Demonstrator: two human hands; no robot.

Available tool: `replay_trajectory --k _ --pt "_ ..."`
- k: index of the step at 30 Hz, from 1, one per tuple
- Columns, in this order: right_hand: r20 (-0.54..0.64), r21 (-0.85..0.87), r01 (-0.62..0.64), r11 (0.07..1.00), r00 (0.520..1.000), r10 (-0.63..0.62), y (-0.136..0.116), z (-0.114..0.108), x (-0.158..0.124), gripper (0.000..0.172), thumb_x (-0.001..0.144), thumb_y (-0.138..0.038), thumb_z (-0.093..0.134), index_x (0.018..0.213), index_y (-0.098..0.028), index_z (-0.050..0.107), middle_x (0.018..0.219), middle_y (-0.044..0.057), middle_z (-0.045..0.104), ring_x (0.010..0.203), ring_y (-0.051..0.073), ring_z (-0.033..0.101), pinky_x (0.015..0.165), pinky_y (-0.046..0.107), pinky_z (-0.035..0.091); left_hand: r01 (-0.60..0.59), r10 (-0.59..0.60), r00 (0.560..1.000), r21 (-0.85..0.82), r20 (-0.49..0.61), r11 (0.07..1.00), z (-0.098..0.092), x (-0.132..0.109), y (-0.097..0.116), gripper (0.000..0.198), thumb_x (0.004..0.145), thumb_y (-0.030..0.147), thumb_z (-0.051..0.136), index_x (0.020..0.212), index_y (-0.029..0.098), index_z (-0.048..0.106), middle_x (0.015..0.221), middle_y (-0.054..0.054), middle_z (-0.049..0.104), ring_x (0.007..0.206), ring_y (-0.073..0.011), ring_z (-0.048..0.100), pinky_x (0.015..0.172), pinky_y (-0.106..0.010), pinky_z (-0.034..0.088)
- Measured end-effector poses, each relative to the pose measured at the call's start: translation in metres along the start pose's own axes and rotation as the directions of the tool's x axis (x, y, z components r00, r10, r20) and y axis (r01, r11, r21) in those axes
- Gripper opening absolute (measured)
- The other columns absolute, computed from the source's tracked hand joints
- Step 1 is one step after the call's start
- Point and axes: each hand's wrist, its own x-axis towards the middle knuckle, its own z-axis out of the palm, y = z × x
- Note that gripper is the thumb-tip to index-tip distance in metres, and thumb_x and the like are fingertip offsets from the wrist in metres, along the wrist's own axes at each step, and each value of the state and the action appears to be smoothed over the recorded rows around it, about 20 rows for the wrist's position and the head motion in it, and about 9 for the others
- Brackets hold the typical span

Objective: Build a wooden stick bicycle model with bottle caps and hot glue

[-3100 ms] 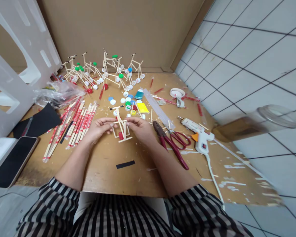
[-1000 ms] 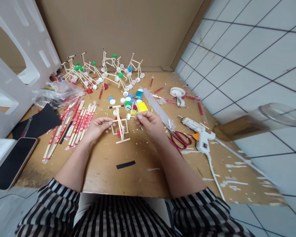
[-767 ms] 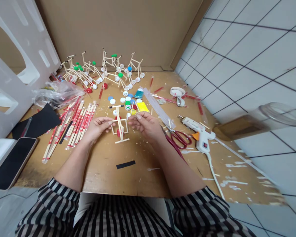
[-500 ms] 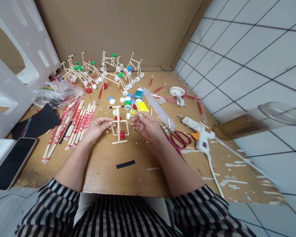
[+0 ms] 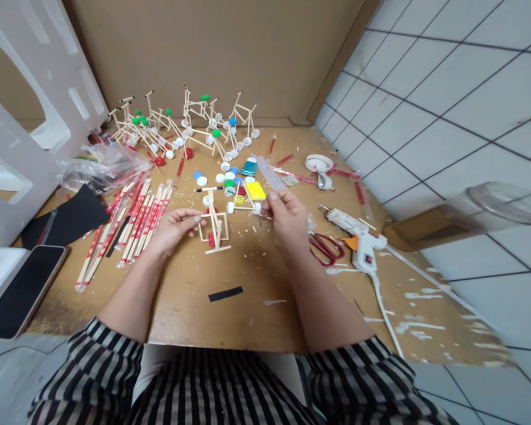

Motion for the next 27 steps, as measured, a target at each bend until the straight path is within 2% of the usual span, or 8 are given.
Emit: replay_trajectory --k 9,13,15,17,19,21,23,27 --pt "-0.104 -0.49 0.185 0.852 0.958 -0.268 -0.008 -0.018 0.001 0.03 0.084 -0.037 0.045 0.057 -0.023 0.043 0.052 -0.003 0.043 0.057 0.015 0.043 0.06 0.029 0.038 -0.029 0.029 1.0 -0.006 0.005 1.0 0.001 -0.003 0.002 0.022 0.05 0.026 0.081 0.067 0.014 0.071 0.061 -0.004 0.071 0.048 -0.0072 0.052 0.046 -0.019 0.038" --pt "-0.05 -0.648 0.259 0.716 0.924 -0.379 -0.007 -0.02 0.004 0.012 0.079 -0.027 0.052 0.083 -0.021 0.061 0.093 0.008 0.066 0.096 0.027 0.055 0.086 0.042 0.04 -0.039 0.039 0.999 -0.007 -0.011 0.999 0.0 -0.003 0.004 0.022 0.05 0.026 0.081 0.066 0.015 0.071 0.061 -0.004 0.071 0.048 -0.0074 0.051 0.046 -0.02 0.038" --pt "-0.017 -0.672 0.289 0.682 0.915 -0.404 -0.005 -0.02 0.005 0.025 0.076 -0.024 0.054 0.1 -0.02 0.062 0.112 0.01 0.065 0.108 0.029 0.052 0.092 0.045 0.038 -0.041 0.041 0.999 -0.001 -0.015 0.999 -0.001 -0.003 0.005 0.022 0.051 0.026 0.081 0.067 0.015 0.071 0.062 -0.004 0.071 0.048 -0.0078 0.052 0.046 -0.02 0.038" --pt "0.003 -0.659 0.296 0.691 0.92 -0.391 -0.002 -0.02 0.005 0.023 0.078 -0.026 0.054 0.098 -0.021 0.064 0.106 0.009 0.067 0.102 0.028 0.055 0.089 0.044 0.04 -0.04 0.04 0.999 0.007 -0.017 0.999 -0.002 -0.002 0.006 0.022 0.053 0.026 0.08 0.068 0.015 0.071 0.061 -0.004 0.07 0.049 -0.0084 0.052 0.047 -0.021 0.038" --pt "0.024 -0.638 0.287 0.714 0.935 -0.354 0.0 -0.019 0.005 0.015 0.08 -0.031 0.054 0.08 -0.022 0.066 0.084 0.006 0.069 0.086 0.025 0.058 0.081 0.041 0.043 -0.039 0.039 0.999 0.007 -0.018 0.999 -0.002 -0.002 0.006 0.022 0.053 0.026 0.08 0.068 0.015 0.071 0.06 -0.004 0.07 0.05 -0.0087 0.052 0.047 -0.021 0.039" --pt "0.062 -0.64 0.279 0.716 0.947 -0.314 0.003 -0.017 0.005 0.024 0.081 -0.036 0.055 0.063 -0.022 0.063 0.068 0.004 0.066 0.074 0.023 0.058 0.076 0.038 0.044 -0.039 0.039 0.999 -0.003 -0.017 0.999 -0.002 -0.002 0.006 0.023 0.051 0.026 0.081 0.068 0.015 0.071 0.059 -0.004 0.069 0.05 -0.0087 0.052 0.047 -0.021 0.038" --pt "0.119 -0.671 0.29 0.682 0.95 -0.288 0.004 -0.015 0.006 0.023 0.08 -0.035 0.056 0.064 -0.021 0.065 0.072 0.005 0.067 0.077 0.024 0.059 0.078 0.038 0.044 -0.041 0.041 0.999 -0.021 -0.019 0.999 -0.002 -0.001 0.005 0.024 0.049 0.026 0.081 0.067 0.015 0.071 0.058 -0.003 0.069 0.049 -0.0084 0.052 0.046 -0.02 0.038" --pt "0.268 -0.772 0.322 0.548 0.947 -0.178 0.003 -0.007 0.009 0.021 0.08 -0.026 0.055 0.092 -0.02 0.071 0.101 0.01 0.071 0.098 0.028 0.058 0.088 0.042 0.041 -0.039 0.038 0.999 -0.043 -0.029 0.998 -0.002 0.001 0.003 0.025 0.047 0.026 0.081 0.066 0.015 0.071 0.058 -0.003 0.069 0.049 -0.008 0.052 0.046 -0.019 0.037"
